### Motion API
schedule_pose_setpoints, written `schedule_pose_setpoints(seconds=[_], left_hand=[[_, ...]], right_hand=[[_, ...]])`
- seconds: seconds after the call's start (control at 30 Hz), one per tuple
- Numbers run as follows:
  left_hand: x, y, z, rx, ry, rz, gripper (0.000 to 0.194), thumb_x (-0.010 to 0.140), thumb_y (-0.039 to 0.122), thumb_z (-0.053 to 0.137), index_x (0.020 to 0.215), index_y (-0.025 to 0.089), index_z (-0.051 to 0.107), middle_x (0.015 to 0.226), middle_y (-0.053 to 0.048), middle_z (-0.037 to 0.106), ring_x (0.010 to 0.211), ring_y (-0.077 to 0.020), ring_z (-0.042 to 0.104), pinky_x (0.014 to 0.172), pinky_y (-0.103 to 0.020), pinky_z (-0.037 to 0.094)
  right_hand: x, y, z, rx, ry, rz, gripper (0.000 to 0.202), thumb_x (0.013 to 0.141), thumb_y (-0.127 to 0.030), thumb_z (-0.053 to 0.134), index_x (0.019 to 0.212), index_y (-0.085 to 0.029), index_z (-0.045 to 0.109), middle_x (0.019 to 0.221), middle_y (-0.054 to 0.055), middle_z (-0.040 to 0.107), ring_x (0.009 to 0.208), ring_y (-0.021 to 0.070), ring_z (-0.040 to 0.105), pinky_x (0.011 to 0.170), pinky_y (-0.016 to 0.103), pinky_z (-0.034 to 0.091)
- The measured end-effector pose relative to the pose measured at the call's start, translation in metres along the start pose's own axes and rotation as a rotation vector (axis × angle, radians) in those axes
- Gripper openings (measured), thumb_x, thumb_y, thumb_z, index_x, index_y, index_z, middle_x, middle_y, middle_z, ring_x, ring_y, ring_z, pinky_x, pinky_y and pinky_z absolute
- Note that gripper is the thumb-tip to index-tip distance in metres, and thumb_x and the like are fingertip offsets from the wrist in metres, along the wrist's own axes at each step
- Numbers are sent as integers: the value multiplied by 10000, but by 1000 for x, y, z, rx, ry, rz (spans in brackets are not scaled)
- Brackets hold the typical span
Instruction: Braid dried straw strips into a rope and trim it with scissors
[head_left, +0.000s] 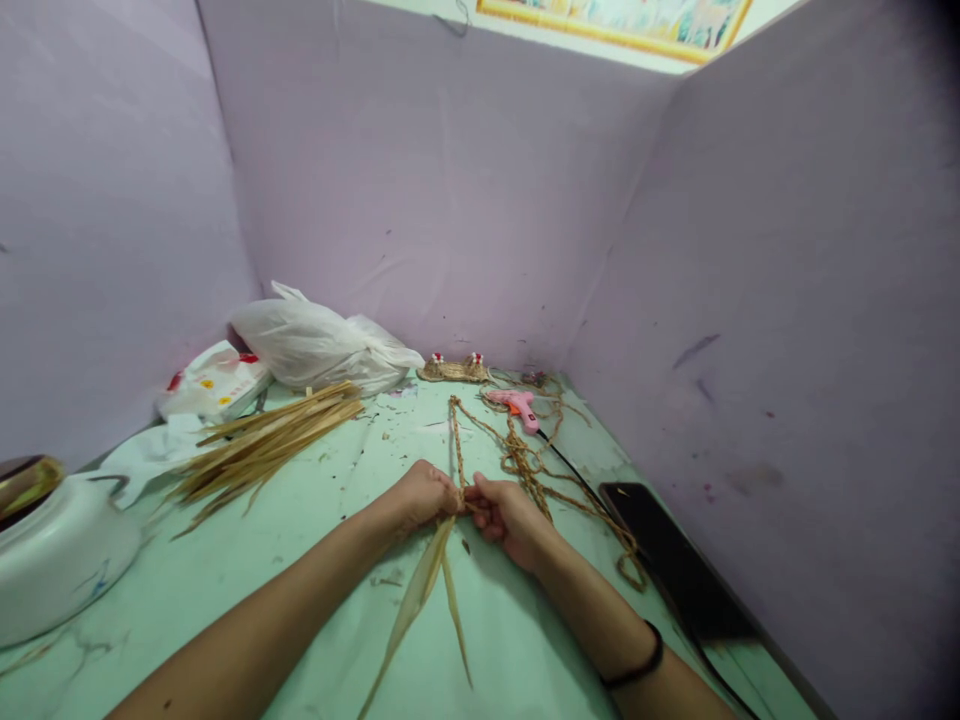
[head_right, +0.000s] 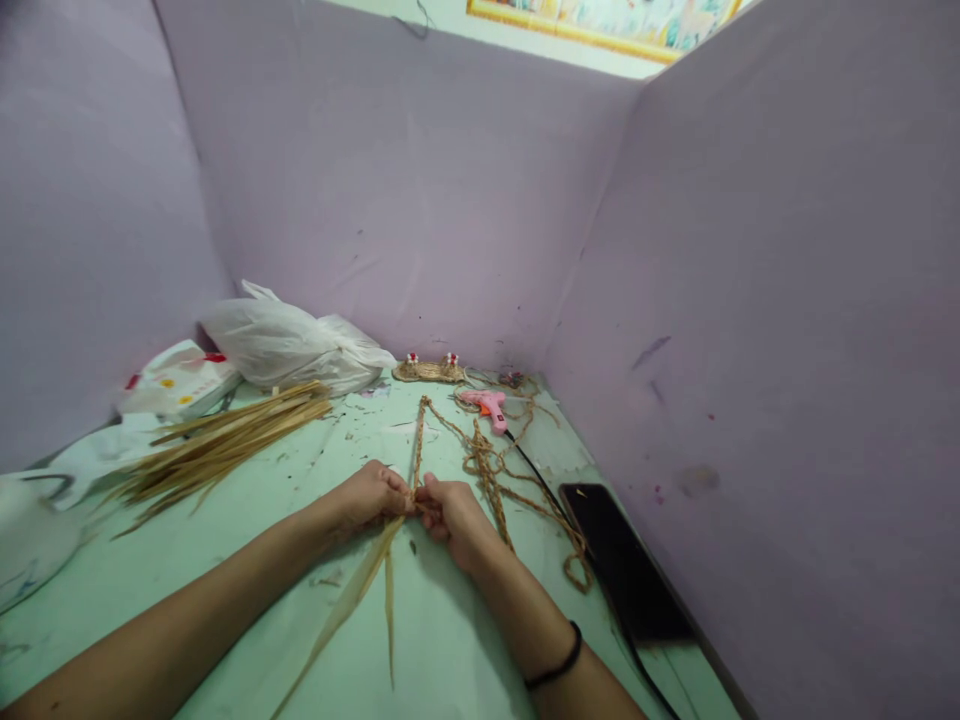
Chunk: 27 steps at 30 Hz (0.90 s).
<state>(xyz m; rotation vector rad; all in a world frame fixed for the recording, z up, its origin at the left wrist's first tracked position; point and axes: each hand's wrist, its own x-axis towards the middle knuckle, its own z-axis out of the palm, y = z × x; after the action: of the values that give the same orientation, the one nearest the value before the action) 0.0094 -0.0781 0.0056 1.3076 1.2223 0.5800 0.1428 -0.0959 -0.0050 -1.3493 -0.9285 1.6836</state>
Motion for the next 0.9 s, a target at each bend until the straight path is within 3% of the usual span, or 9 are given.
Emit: schedule_pose_setpoints(seconds=[0.1,0.17,0.33,0.47,0.6,0.73,0.9], left_hand=[[1,-1,-1,8,-14,-16,60,482,180,541,472,126,518,329,66,342,322,-34,219,349,-197,124],[0,-1,-2,23,-16,-30,46,478,174,527,476,128,520,328,67,339,324,-37,221,356,-197,127],[2,-2,-3,114,31,9,55,457,123,471,456,125,526,319,65,335,336,-44,234,378,-204,161],[2,1,-8,316,26,61,103,475,131,477,452,117,577,351,29,413,389,-75,349,423,-213,261],[-9,12,-9,559,90,23,144,529,183,492,462,128,606,362,5,447,429,-113,431,453,-221,307],[-27,18,9,729,157,66,189,614,231,491,548,128,636,482,-42,553,502,-139,510,481,-220,326],[-39,9,39,1023,298,195,276,673,162,438,818,143,672,745,-126,651,676,-210,594,567,-265,368]], right_hand=[[1,0,-3,64,-50,30,86,581,-205,509,606,-122,515,488,-19,461,388,42,338,374,184,99],[1,2,-2,-29,-24,-31,72,545,-167,514,605,-128,524,443,-39,437,372,42,313,375,193,105],[1,9,2,-324,79,-189,150,607,-256,526,516,-138,509,364,-70,357,352,35,228,393,218,115],[4,11,3,-325,100,-200,146,590,-254,535,500,-150,484,370,-83,334,369,36,216,411,222,120],[4,12,3,-244,92,-193,139,558,-253,552,490,-140,507,384,-66,380,387,40,254,424,219,140],[0,10,5,-76,69,-150,96,506,-217,572,529,-125,554,400,-53,441,376,33,262,420,215,135],[-6,7,8,55,52,-105,83,467,-174,579,528,-118,576,383,-56,441,367,32,292,411,208,147]])
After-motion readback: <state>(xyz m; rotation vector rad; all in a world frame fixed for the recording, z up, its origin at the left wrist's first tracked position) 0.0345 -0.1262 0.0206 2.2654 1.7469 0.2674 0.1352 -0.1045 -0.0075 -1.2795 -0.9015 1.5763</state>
